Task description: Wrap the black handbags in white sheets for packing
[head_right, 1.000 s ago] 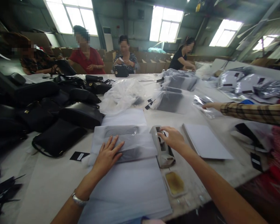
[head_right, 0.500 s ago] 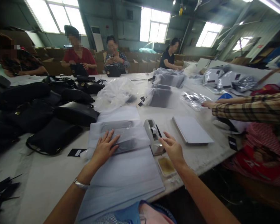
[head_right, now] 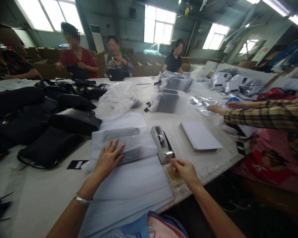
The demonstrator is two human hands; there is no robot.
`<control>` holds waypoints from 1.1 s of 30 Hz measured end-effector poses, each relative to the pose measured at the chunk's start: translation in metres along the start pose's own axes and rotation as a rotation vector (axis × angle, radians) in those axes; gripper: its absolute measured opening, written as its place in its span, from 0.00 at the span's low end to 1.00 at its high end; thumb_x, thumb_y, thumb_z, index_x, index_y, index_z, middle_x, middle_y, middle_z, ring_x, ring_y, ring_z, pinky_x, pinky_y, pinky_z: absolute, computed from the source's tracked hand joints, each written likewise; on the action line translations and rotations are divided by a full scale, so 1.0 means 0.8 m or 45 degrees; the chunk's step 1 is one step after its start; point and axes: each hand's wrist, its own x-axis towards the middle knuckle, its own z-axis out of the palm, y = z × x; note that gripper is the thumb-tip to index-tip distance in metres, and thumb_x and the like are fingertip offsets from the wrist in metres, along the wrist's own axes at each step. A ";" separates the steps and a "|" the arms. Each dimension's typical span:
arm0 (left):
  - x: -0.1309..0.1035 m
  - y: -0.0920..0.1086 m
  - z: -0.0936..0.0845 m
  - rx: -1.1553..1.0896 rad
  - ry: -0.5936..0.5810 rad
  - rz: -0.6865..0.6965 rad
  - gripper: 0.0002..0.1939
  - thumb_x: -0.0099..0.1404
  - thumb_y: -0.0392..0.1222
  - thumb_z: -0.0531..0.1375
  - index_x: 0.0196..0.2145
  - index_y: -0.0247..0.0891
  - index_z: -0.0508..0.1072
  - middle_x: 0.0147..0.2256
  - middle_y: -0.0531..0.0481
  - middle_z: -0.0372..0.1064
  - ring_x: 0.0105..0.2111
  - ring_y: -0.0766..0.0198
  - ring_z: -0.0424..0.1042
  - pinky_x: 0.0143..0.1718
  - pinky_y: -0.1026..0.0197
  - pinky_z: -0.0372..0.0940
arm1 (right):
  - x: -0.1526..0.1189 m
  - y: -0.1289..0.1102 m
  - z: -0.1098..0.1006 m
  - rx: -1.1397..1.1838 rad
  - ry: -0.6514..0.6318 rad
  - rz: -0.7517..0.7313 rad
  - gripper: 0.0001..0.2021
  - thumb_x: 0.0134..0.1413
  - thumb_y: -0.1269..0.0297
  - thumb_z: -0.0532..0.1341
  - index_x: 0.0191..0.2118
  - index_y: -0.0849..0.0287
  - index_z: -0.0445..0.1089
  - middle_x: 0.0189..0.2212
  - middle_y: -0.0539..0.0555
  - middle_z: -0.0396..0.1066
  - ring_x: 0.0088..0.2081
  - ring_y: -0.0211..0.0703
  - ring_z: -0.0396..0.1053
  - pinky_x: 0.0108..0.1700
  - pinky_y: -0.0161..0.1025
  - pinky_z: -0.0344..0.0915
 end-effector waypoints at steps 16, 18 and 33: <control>0.015 -0.025 -0.014 -0.429 0.047 -0.097 0.30 0.72 0.43 0.50 0.69 0.44 0.48 0.67 0.46 0.51 0.66 0.52 0.54 0.61 0.47 0.59 | 0.075 -0.134 -0.033 -1.346 -0.331 -1.637 0.11 0.65 0.71 0.55 0.45 0.57 0.74 0.36 0.54 0.77 0.37 0.42 0.73 0.40 0.36 0.67; 0.017 -0.031 -0.020 -0.511 0.051 -0.188 0.30 0.72 0.38 0.48 0.69 0.45 0.48 0.67 0.48 0.50 0.64 0.56 0.57 0.60 0.52 0.62 | 0.091 -0.159 0.004 -1.241 -0.458 -1.720 0.10 0.67 0.67 0.55 0.43 0.56 0.75 0.33 0.53 0.76 0.35 0.40 0.72 0.39 0.35 0.65; 0.011 -0.083 0.002 -0.880 0.135 -0.452 0.38 0.65 0.44 0.60 0.68 0.41 0.51 0.68 0.41 0.49 0.63 0.51 0.59 0.59 0.50 0.63 | 0.155 -0.271 0.308 -1.654 -1.220 -1.580 0.13 0.57 0.52 0.62 0.34 0.54 0.78 0.28 0.53 0.77 0.31 0.44 0.73 0.29 0.35 0.56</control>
